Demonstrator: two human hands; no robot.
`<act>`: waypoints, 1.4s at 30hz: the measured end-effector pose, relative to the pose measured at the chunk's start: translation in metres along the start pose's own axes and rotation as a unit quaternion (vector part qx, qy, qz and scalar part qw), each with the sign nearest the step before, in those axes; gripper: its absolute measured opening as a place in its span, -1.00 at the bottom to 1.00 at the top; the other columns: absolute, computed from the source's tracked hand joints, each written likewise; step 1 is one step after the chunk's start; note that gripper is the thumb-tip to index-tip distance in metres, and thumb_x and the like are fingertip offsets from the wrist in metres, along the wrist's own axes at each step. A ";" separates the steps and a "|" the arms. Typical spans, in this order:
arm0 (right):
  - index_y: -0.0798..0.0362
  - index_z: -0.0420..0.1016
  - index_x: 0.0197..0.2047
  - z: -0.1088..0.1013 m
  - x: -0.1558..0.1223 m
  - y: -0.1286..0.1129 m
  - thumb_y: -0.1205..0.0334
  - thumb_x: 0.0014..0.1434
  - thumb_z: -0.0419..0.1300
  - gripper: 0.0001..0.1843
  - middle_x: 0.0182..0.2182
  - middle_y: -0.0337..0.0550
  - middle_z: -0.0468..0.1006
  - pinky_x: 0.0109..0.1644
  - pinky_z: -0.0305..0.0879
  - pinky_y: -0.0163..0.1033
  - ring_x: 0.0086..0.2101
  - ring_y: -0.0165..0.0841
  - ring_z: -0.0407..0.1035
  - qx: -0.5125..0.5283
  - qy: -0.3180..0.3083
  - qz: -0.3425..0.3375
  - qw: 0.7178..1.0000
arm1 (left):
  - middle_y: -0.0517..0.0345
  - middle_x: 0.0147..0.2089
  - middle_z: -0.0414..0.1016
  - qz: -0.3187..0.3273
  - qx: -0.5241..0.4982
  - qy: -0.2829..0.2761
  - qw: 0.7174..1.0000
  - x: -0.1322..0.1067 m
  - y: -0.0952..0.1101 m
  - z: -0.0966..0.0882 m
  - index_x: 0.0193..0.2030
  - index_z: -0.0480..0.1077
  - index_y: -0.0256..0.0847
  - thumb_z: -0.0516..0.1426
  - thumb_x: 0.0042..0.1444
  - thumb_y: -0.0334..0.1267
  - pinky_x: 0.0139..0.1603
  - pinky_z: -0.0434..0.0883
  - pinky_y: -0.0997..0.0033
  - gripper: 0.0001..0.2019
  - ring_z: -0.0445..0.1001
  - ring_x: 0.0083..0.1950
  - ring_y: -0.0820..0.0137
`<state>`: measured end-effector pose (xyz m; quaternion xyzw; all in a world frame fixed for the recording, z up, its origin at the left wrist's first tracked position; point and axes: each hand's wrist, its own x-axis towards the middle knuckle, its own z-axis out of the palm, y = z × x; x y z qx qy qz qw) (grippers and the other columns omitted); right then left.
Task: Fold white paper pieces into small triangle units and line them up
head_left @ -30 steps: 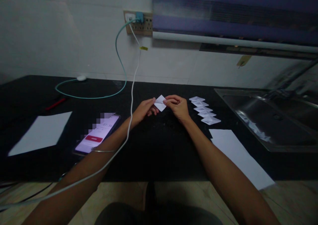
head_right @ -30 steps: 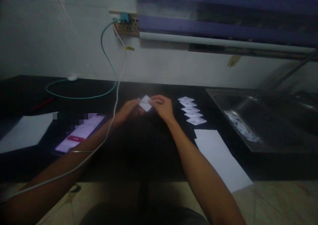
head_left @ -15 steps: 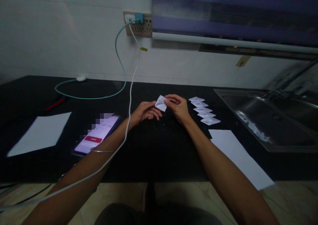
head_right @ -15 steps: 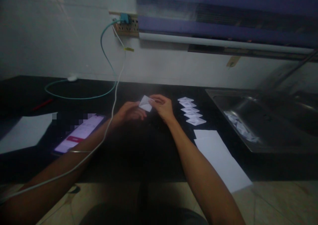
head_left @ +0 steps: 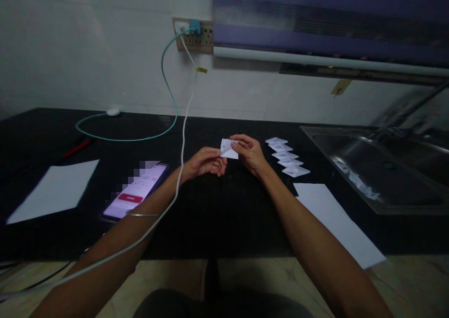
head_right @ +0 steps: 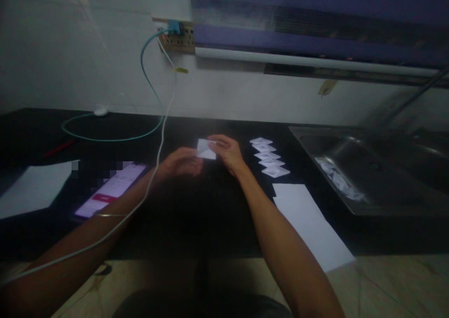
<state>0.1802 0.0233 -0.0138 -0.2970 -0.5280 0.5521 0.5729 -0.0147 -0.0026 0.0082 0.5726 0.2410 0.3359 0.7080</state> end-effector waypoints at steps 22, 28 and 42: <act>0.06 0.65 -0.29 0.006 -0.003 -0.008 -0.01 -0.13 0.50 -0.61 -0.37 -0.13 0.67 -0.25 0.40 -0.23 -0.36 -0.32 0.51 -0.118 -0.001 -0.006 0.993 | 0.22 -0.60 0.34 0.037 0.328 0.108 0.938 0.005 -0.007 0.004 -0.43 0.34 -0.26 -0.01 0.28 0.21 -0.59 0.17 0.58 -0.46 0.26 -0.63 0.55; 0.06 0.65 -0.30 0.010 -0.004 -0.007 0.00 -0.16 0.51 -0.61 -0.37 -0.13 0.67 -0.25 0.41 -0.23 -0.38 -0.34 0.51 -0.115 0.011 -0.005 0.993 | 0.16 -0.56 0.40 0.039 0.442 0.129 0.887 0.007 -0.012 -0.002 -0.37 0.40 -0.29 -0.13 0.37 0.07 -0.53 0.23 0.50 -0.47 0.35 -0.57 0.46; 0.06 0.64 -0.35 0.012 -0.002 0.002 -0.02 -0.15 0.50 -0.63 -0.48 -0.18 0.62 -0.29 0.37 -0.22 -0.43 -0.36 0.45 -0.105 0.052 0.002 0.993 | 0.15 -0.48 0.45 0.099 0.496 0.149 0.850 0.006 -0.010 0.001 -0.29 0.38 -0.24 -0.16 0.40 -0.04 -0.45 0.31 0.47 -0.57 0.45 -0.44 0.39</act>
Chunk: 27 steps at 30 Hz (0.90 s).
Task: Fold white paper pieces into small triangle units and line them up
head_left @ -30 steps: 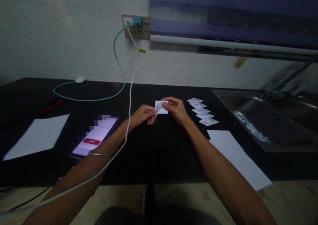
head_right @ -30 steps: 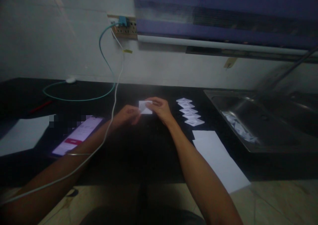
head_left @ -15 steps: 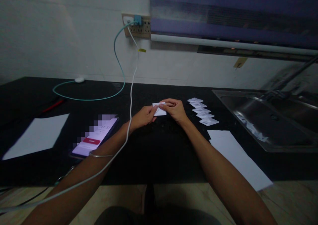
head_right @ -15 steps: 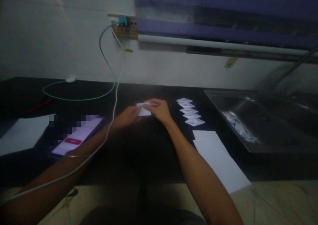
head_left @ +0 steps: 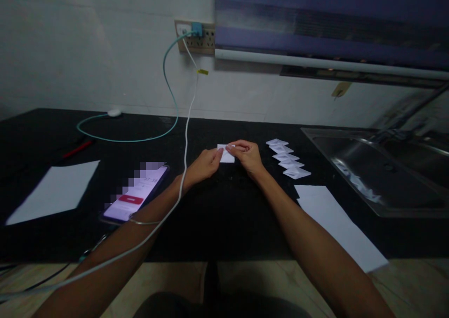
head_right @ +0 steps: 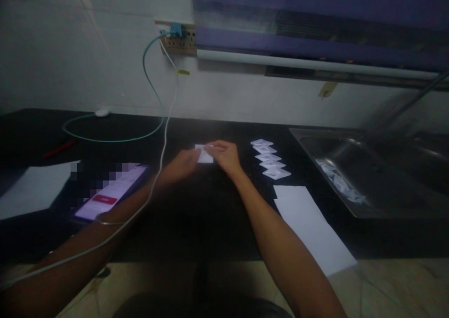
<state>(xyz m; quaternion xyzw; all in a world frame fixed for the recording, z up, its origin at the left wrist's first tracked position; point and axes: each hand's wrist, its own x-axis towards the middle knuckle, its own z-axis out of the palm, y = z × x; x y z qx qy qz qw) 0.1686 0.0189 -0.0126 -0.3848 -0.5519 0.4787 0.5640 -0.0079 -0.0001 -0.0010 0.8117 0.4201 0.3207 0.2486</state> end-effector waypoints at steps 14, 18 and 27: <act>0.04 0.65 -0.29 -0.005 0.000 -0.001 -0.11 0.01 0.39 -0.63 -0.41 -0.15 0.63 -0.33 0.42 -0.20 -0.42 -0.32 0.47 -0.043 -0.015 -0.033 0.998 | 0.03 -0.31 0.57 -0.094 -0.318 0.104 0.938 0.005 0.005 -0.005 -0.17 0.52 -0.30 0.20 0.18 0.01 -0.59 0.27 0.60 -0.65 0.50 -0.44 0.49; 0.03 0.58 -0.25 -0.005 0.001 0.001 -0.01 -0.06 0.46 -0.63 -0.38 -0.16 0.64 -0.26 0.47 -0.20 -0.39 -0.32 0.52 -0.027 -0.017 -0.036 0.999 | 0.15 -0.36 0.55 -0.103 -0.343 0.107 0.928 0.007 0.003 -0.005 -0.07 0.42 -0.26 0.29 0.05 -0.21 -0.57 0.33 0.60 -0.68 0.51 -0.44 0.47; 0.07 0.62 -0.21 -0.015 0.008 0.007 0.01 -0.12 0.48 -0.58 -0.34 -0.13 0.67 -0.21 0.46 -0.18 -0.36 -0.31 0.53 -0.048 -0.026 -0.025 0.998 | 0.12 -0.42 0.54 -0.142 -0.340 0.092 0.925 0.004 0.007 -0.009 -0.37 0.45 -0.29 0.30 0.02 -0.19 -0.62 0.27 0.61 -0.80 0.42 -0.53 0.53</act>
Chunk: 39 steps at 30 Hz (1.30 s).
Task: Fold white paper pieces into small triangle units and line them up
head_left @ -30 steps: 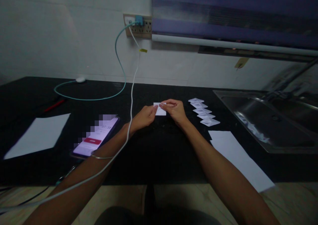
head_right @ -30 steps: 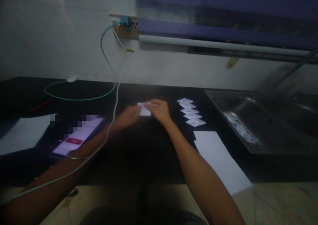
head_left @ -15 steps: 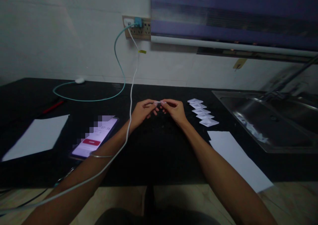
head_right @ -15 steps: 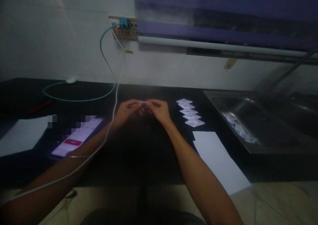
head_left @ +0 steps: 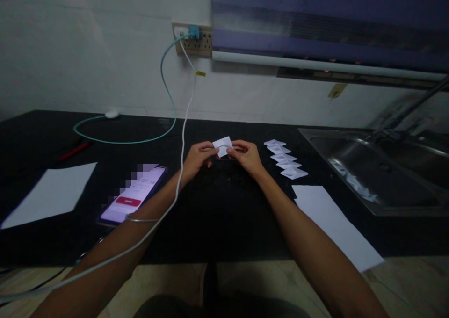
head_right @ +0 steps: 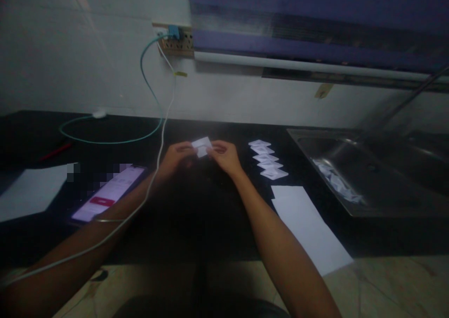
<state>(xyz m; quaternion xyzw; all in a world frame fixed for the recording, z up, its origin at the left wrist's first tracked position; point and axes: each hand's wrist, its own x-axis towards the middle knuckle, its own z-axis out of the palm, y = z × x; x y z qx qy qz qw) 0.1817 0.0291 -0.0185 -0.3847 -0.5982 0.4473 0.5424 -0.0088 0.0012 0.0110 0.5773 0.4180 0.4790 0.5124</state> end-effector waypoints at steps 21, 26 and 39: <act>0.00 0.68 -0.19 -0.001 -0.003 0.001 0.07 -0.13 0.49 -0.61 -0.25 -0.13 0.69 -0.11 0.49 -0.14 -0.31 -0.33 0.53 0.090 -0.012 0.067 0.994 | 0.01 -0.39 0.64 0.043 0.028 0.048 0.998 -0.001 -0.001 -0.001 -0.12 0.58 -0.34 0.27 0.02 -0.27 -0.60 0.23 0.57 -0.72 0.50 -0.49 0.45; -0.02 0.70 -0.20 0.001 -0.003 0.001 0.07 -0.10 0.47 -0.65 -0.25 -0.12 0.70 -0.05 0.48 -0.09 -0.27 -0.29 0.55 0.068 -0.013 0.039 0.997 | 0.07 -0.45 0.62 0.056 0.057 0.062 0.995 -0.001 -0.002 -0.004 -0.19 0.61 -0.32 0.25 0.01 -0.27 -0.60 0.18 0.54 -0.76 0.38 -0.59 0.50; -0.07 0.72 -0.26 0.001 -0.006 -0.008 0.11 0.05 0.38 -0.83 -0.26 -0.17 0.71 0.01 0.45 -0.05 -0.21 -0.21 0.57 -0.047 -0.038 -0.059 0.996 | -0.01 -0.27 0.59 0.007 -0.049 -0.049 0.998 0.000 -0.006 -0.005 -0.25 0.46 -0.27 0.08 0.25 0.08 -0.55 0.26 0.58 -0.60 0.55 -0.38 0.46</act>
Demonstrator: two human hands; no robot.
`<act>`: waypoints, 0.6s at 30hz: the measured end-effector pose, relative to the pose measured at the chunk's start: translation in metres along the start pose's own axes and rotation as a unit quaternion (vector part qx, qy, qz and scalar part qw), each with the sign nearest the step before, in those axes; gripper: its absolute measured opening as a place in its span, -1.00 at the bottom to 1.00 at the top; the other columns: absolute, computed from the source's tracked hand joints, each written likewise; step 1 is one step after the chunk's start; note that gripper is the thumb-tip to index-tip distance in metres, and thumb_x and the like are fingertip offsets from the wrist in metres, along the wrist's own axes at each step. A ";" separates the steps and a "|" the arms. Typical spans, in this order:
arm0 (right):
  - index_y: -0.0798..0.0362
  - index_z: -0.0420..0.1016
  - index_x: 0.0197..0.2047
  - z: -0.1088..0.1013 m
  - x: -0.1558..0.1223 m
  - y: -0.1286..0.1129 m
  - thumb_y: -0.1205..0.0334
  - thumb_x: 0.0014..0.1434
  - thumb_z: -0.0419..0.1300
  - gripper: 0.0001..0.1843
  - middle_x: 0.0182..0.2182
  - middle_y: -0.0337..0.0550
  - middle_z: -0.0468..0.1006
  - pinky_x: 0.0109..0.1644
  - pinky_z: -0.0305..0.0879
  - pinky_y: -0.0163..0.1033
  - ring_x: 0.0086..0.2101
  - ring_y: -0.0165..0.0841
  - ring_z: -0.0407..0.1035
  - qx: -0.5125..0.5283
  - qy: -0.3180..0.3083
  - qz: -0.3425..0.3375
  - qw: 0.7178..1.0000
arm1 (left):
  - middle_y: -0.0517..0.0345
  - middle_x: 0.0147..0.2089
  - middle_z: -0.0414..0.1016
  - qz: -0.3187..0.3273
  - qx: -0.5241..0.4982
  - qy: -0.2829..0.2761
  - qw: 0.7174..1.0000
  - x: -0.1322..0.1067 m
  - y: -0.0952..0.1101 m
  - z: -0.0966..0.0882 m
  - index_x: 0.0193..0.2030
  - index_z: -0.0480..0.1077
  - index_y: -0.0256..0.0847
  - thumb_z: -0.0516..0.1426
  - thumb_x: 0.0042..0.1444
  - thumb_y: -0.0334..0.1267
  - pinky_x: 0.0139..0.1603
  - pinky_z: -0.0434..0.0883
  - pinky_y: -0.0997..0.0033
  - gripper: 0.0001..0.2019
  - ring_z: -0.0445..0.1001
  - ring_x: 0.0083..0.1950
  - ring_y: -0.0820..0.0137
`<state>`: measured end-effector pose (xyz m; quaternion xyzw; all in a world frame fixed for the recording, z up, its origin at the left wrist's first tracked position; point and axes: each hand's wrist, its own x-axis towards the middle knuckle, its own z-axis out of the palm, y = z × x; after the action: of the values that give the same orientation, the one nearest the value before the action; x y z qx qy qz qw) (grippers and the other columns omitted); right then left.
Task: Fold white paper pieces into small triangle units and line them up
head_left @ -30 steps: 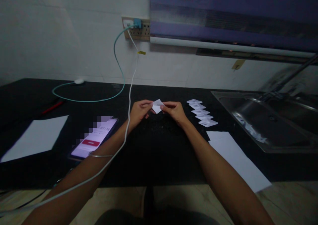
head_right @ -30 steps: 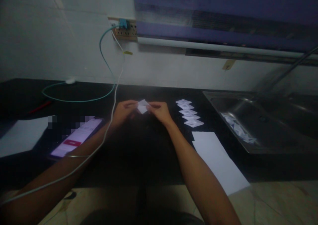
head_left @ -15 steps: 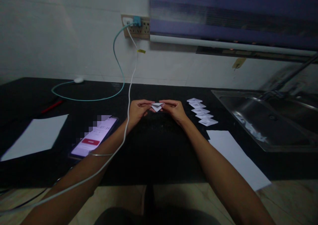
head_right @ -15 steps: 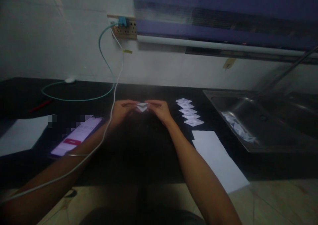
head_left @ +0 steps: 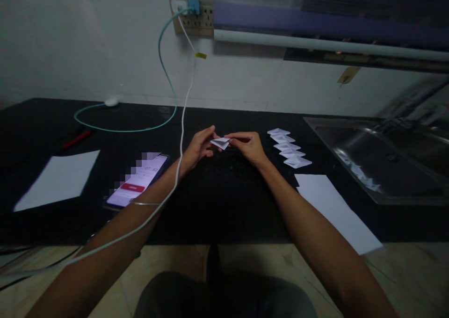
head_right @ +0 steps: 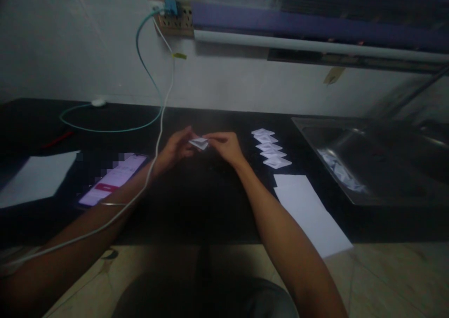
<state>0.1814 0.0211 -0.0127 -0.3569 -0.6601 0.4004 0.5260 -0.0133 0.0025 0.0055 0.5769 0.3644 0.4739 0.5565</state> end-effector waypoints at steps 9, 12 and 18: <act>0.00 0.69 -0.15 0.003 0.000 0.000 0.15 0.04 0.39 -0.73 -0.19 -0.12 0.70 0.05 0.44 -0.08 -0.14 -0.22 0.58 0.025 -0.013 -0.013 1.000 | 0.12 -0.57 0.40 0.012 0.218 -0.147 0.965 0.007 -0.005 -0.002 -0.44 0.41 -0.28 -0.05 0.30 0.26 -0.53 0.19 0.54 -0.38 0.28 -0.58 0.53; 0.02 0.62 -0.06 0.002 0.002 0.003 0.12 -0.03 0.44 -0.57 -0.19 -0.10 0.70 0.00 0.46 -0.09 -0.16 -0.22 0.57 0.072 -0.026 0.013 0.997 | 0.19 -0.56 0.33 0.046 0.267 -0.149 0.951 0.008 -0.010 -0.005 -0.43 0.39 -0.28 -0.08 0.31 0.24 -0.52 0.14 0.53 -0.39 0.20 -0.58 0.54; 0.01 0.65 -0.19 0.001 0.002 0.004 -0.05 0.04 0.40 -0.65 -0.23 -0.12 0.68 -0.07 0.45 -0.15 -0.23 -0.30 0.54 0.073 -0.020 0.046 0.996 | 0.15 -0.39 0.40 0.098 0.321 -0.137 0.932 0.008 -0.017 -0.006 -0.16 0.44 -0.32 -0.09 0.35 0.11 -0.38 0.27 0.50 -0.49 0.33 -0.41 0.45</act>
<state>0.1803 0.0247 -0.0155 -0.3393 -0.6221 0.4784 0.5186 -0.0145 0.0139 -0.0106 0.8172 0.3586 0.3000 0.3370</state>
